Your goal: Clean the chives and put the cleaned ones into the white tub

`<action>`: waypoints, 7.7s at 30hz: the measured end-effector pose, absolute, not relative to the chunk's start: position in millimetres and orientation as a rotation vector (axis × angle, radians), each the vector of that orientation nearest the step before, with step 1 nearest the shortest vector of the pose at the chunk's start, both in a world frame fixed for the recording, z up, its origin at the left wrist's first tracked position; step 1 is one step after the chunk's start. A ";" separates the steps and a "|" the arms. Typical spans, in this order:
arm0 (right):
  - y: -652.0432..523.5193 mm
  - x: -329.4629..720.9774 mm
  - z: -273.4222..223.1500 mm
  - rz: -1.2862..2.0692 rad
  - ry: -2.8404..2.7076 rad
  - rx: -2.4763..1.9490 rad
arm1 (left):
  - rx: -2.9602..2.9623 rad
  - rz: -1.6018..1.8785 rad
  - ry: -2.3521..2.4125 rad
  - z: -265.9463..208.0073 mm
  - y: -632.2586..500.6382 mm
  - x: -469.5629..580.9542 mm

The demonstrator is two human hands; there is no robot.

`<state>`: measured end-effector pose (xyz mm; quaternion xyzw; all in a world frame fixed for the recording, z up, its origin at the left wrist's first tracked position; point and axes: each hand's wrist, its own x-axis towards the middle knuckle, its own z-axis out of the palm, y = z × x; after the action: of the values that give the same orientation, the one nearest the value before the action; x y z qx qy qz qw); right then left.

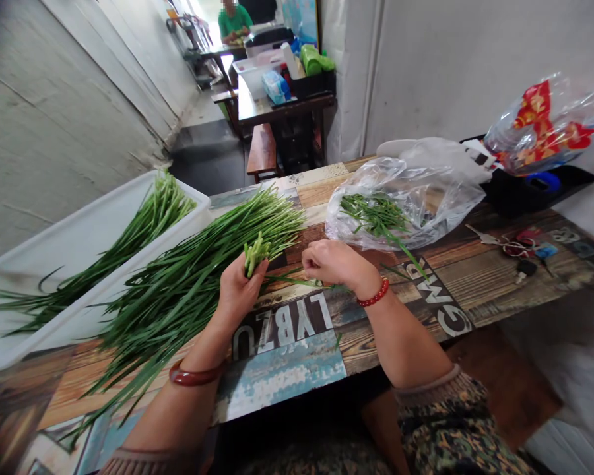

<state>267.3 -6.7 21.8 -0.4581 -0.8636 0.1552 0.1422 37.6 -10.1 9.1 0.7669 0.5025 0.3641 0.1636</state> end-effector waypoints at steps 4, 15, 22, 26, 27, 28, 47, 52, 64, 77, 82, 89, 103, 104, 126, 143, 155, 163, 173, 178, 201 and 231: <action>-10.4 266.7 23.8 0.530 -2.577 -1.320 | 2.158 1.041 1.448 8.7 -9.7 36.9; -1.3 262.1 19.2 0.275 -2.445 -1.392 | 2.238 0.966 1.372 6.7 -6.2 36.2; -2.4 259.5 9.2 0.196 -2.544 -1.454 | 2.235 0.924 1.353 6.1 -6.0 36.5; -6.0 257.3 13.5 0.309 -2.398 -1.409 | 2.139 0.891 1.307 6.2 -5.8 35.3; -6.3 256.4 15.6 0.385 -2.336 -1.353 | 2.101 0.887 1.300 6.0 -5.5 34.7; -6.3 255.0 17.6 0.466 -2.259 -1.285 | 2.061 0.886 1.286 5.7 -5.2 33.9; 2.3 243.7 14.7 1.202 -1.099 -0.903 | 1.600 0.908 1.103 9.6 -8.7 29.1; -0.3 236.9 15.5 1.343 -1.295 -0.898 | 1.567 0.942 1.129 9.5 -9.8 29.5; -2.3 227.2 11.0 1.251 -1.333 -0.925 | 1.648 0.888 1.116 10.2 -12.3 29.9; -2.0 225.7 7.5 1.336 -1.338 -0.834 | 2.043 0.826 1.167 16.5 -12.3 31.8; -2.7 224.4 -1.7 1.198 -1.606 -0.841 | 1.600 1.190 1.106 30.9 -12.6 22.9; -10.1 193.4 -5.6 0.406 -2.255 -0.916 | 1.131 1.523 0.743 81.5 -23.2 7.8; -9.5 197.3 21.9 0.872 -1.551 -1.045 | 0.723 1.627 0.455 144.3 -63.0 -17.6; -16.2 199.5 38.7 0.941 -1.427 -1.006 | 0.719 1.613 0.452 140.6 -65.0 -15.8; -83.6 137.8 130.7 0.502 -2.267 -0.925 | 1.004 1.521 0.461 126.2 -99.8 11.3; -95.0 205.2 73.4 0.044 -2.687 -1.484 | 0.144 1.860 0.635 84.3 -96.1 -78.9; -84.4 313.3 38.5 0.612 -1.583 -1.479 | 0.143 1.852 0.689 63.8 -85.1 -62.5; -94.6 267.1 53.3 0.989 -1.669 -0.981 | 0.197 1.774 0.644 80.3 -82.5 -52.1; -109.4 250.3 14.3 1.875 -1.431 -0.842 | 0.372 1.809 0.683 85.9 -78.1 -48.8; -123.8 274.2 11.3 1.869 -1.610 -0.808 | 0.294 1.852 0.705 85.7 -72.5 -48.5; -94.2 294.0 43.2 -0.046 -1.539 -1.454 | 0.267 1.752 0.605 74.4 -81.1 -30.1; -129.8 229.9 75.1 0.875 -2.190 -0.965 | 0.469 1.628 0.215 76.8 -115.9 -35.4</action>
<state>229.9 -129.8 75.1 -0.3621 -0.8220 0.3282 0.2924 -35.4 -115.9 76.8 0.2069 0.0951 0.7187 0.6569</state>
